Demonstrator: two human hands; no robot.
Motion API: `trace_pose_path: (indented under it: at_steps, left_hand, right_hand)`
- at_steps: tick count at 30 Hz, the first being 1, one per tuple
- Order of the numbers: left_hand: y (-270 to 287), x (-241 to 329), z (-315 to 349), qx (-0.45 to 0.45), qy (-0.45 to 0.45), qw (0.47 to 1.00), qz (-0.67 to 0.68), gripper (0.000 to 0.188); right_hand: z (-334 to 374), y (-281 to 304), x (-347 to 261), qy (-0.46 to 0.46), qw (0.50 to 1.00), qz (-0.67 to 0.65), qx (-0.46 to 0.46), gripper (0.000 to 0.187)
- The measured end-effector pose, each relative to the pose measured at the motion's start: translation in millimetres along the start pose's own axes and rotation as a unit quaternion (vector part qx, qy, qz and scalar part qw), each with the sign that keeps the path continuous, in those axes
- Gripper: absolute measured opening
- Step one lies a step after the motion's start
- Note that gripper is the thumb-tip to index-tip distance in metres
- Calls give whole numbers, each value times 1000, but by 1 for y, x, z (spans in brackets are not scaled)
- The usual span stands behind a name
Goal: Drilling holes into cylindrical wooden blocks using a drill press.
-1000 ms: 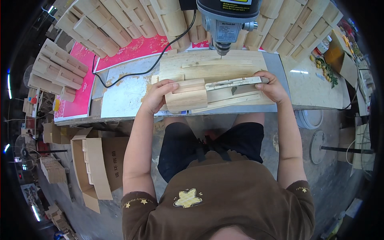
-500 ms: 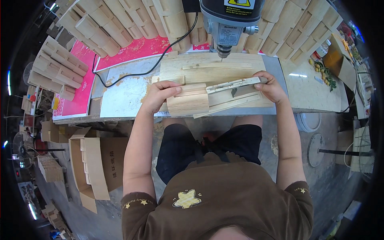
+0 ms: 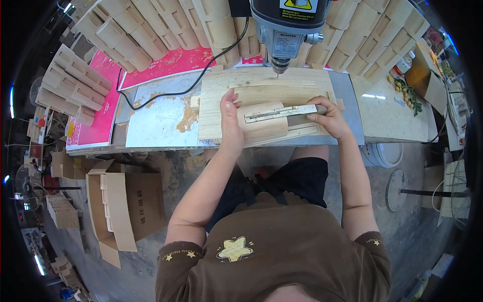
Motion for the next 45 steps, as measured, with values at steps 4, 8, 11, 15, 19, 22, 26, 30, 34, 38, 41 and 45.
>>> trace_pose_path:
  at_steps: [4,8,11,15,19,22,26,30,34,38,41,45]
  left_hand:
    - [5,-6,4,128,2,991,43,60]
    - [15,-16,19,141,-63,986,67,46]
    - [11,-5,46,41,-114,989,-83,50]
    - [-6,11,43,-12,-177,914,-366,67]
    - [-4,-2,11,22,-145,922,-357,65]
    - [6,-14,-12,16,-96,919,-382,66]
    - [18,-23,-22,-10,-42,904,-425,64]
    - [22,-26,-27,-24,-30,892,-451,64]
    - [25,-29,-28,-25,-43,896,-440,62]
    - [23,-22,-30,-10,-53,900,-433,52]
    - [21,-25,-31,-8,-69,894,-443,53]
    - [22,-24,-28,6,-75,890,-450,54]
  right_hand:
    - [3,-5,1,0,997,41,64,31]
    - [17,-2,-6,40,940,293,170,38]
    - [26,-6,-14,46,905,372,200,42]
    - [21,19,4,-49,923,281,259,43]
    - [-7,34,1,10,930,272,247,44]
    - [-22,40,4,-8,923,292,250,44]
    - [-32,40,24,30,932,272,236,44]
    - [-31,33,-2,-27,945,274,176,44]
    - [-34,41,-106,-13,930,349,116,39]
    - [-46,86,-223,164,858,368,318,37]
    - [-88,85,-249,122,867,358,324,31]
    - [-124,82,-221,130,780,553,262,37]
Point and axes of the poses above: each hand's wrist, its own z-axis away from the middle knuckle, its own y-axis out of the back of the hand, x = y × z, the point moved 5 cm from there along -z, towards the middle knuckle, and after that the axes turned 12 degrees about -x, right-handed, at the moved point
